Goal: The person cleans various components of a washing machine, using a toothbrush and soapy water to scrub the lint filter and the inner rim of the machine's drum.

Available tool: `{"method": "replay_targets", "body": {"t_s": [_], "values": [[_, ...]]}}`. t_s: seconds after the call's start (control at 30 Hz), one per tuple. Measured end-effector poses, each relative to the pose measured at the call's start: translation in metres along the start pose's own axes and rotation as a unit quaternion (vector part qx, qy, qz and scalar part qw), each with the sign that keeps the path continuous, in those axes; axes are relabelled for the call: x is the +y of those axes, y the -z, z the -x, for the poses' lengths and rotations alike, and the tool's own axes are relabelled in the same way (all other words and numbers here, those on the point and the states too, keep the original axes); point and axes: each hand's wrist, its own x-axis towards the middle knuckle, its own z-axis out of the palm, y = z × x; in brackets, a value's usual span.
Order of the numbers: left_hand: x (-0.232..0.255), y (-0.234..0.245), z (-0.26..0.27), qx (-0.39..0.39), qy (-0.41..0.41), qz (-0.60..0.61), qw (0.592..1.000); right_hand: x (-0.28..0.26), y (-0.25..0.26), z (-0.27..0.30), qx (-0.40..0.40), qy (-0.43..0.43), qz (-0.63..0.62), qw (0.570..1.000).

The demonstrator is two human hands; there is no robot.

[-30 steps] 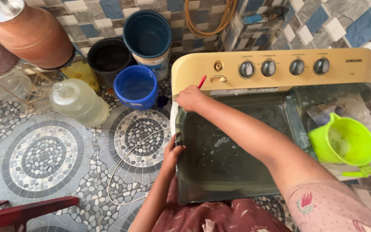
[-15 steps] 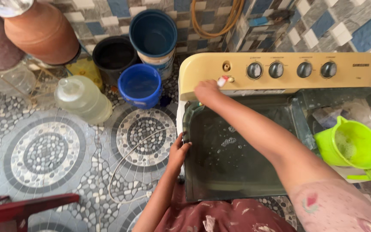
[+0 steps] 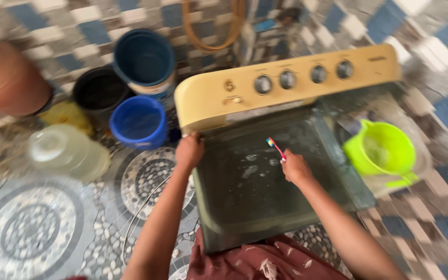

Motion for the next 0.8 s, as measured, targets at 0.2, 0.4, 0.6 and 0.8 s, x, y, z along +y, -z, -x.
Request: {"method": "replay_targets", "body": {"t_s": [0.2, 0.4, 0.6, 0.8], "values": [[-0.039, -0.046, -0.058, -0.085, -0.013, 0.070, 0.994, 0.045, 0.015, -0.003, 0.079, -0.160, -0.017, 0.984], [-0.067, -0.059, -0.057, -0.119, -0.011, 0.194, 0.974, 0.033, -0.031, -0.049, 0.183, -0.091, -0.127, 0.971], [-0.048, -0.015, -0.025, -0.220, 0.168, 0.455, 0.846, -0.033, -0.050, -0.026, 0.109, 0.106, -0.064, 0.986], [-0.021, 0.013, -0.001, -0.207, 0.179, 0.513, 0.814, 0.043, 0.033, -0.031, 0.139, -0.151, -0.034, 0.978]]}}
